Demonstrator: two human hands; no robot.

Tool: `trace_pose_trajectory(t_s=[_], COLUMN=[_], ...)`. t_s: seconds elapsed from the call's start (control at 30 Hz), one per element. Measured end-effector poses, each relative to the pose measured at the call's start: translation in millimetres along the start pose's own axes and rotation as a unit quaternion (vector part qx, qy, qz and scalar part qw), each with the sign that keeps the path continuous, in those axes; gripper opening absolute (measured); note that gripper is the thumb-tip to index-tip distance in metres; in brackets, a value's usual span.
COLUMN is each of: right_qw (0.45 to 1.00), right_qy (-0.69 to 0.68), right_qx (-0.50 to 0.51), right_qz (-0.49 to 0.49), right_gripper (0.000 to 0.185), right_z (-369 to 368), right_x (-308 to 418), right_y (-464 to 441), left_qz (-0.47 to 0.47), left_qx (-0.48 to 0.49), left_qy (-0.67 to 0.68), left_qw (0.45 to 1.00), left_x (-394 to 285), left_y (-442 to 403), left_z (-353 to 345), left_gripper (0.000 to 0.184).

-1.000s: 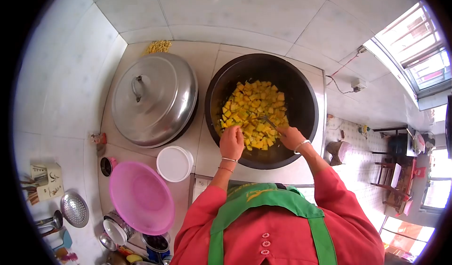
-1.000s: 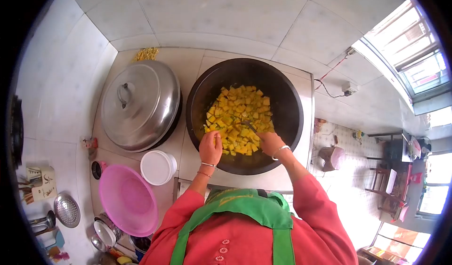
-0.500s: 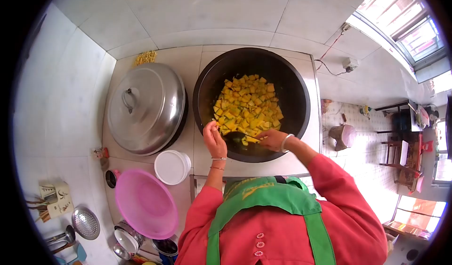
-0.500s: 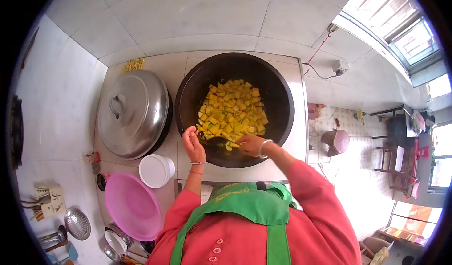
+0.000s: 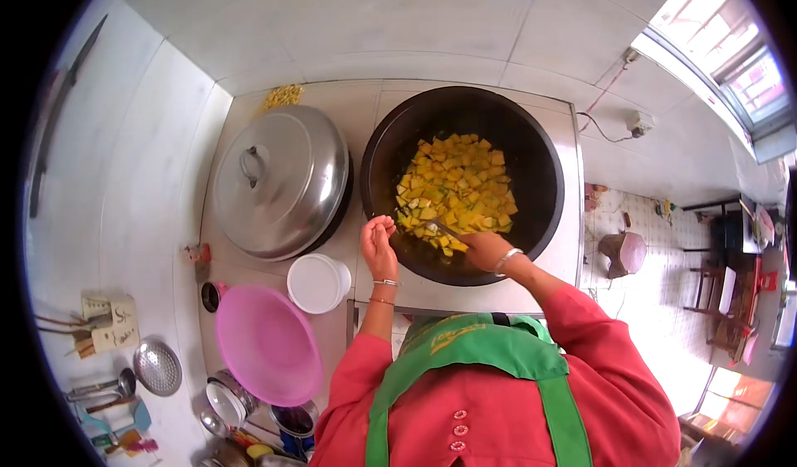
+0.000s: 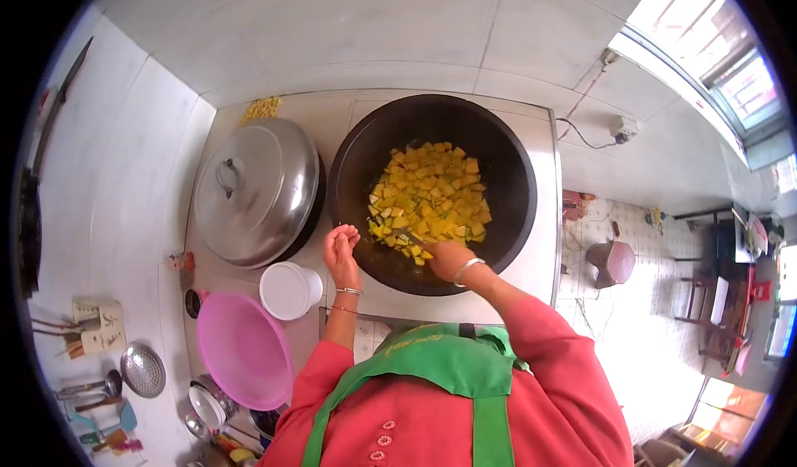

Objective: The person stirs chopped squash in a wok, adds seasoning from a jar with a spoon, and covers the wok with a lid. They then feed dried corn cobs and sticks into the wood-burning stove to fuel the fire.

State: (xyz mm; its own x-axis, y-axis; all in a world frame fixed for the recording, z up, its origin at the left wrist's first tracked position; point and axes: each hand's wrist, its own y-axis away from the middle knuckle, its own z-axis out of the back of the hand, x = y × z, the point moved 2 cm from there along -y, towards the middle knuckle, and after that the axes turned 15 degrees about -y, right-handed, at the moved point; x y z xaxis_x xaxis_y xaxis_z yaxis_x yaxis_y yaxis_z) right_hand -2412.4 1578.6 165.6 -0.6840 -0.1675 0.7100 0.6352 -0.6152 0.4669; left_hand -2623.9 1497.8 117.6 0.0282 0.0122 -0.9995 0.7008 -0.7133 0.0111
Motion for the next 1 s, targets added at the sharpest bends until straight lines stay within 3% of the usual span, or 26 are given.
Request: trace_pose_trajectory(t_s=[0.03,0.1,0.3,0.53,0.77,0.93,1.0], right_qw=[1.0,0.996,0.99,0.974,0.978,0.985,0.981], right_qy=[0.004,0.029,-0.011,0.101,0.123,0.11,0.097], right_qx=[0.008,-0.016,-0.109,-0.07,-0.136,-0.114,-0.142], right_qz=[0.005,-0.078,-0.085,-0.189,-0.102,-0.069,-0.091], right_gripper=[0.041,0.04,0.036,0.039,0.019,0.027,0.034], right_z=[3.6,5.4,5.2,1.2,-24.8,-29.5,-31.9], right_x=[-1.2,-8.0,-12.5,-0.9,-22.0,-19.1,-18.4], right_y=[6.9,18.4,32.3,50.3,45.7,44.9,39.8], left_qz=[0.003,0.012,0.006,0.029,0.058,0.055,0.057], left_qx=[-0.001,0.001,0.039,0.04,0.038,-0.008,0.017], left_qy=[0.001,-0.005,0.02,0.016,0.022,0.018,0.033], left_qw=[1.0,1.0,0.999,0.999,0.997,0.998,0.998], left_x=[1.3,1.9,-3.5,-9.3,-13.3,-10.1,-7.0], left_y=[1.9,6.4,22.3,32.7,42.3,43.6,42.5], left_z=[1.7,0.2,-6.7,5.4,22.6,43.0,46.7], left_gripper=[0.019,0.019,0.021,0.019,0.019,0.019,0.019])
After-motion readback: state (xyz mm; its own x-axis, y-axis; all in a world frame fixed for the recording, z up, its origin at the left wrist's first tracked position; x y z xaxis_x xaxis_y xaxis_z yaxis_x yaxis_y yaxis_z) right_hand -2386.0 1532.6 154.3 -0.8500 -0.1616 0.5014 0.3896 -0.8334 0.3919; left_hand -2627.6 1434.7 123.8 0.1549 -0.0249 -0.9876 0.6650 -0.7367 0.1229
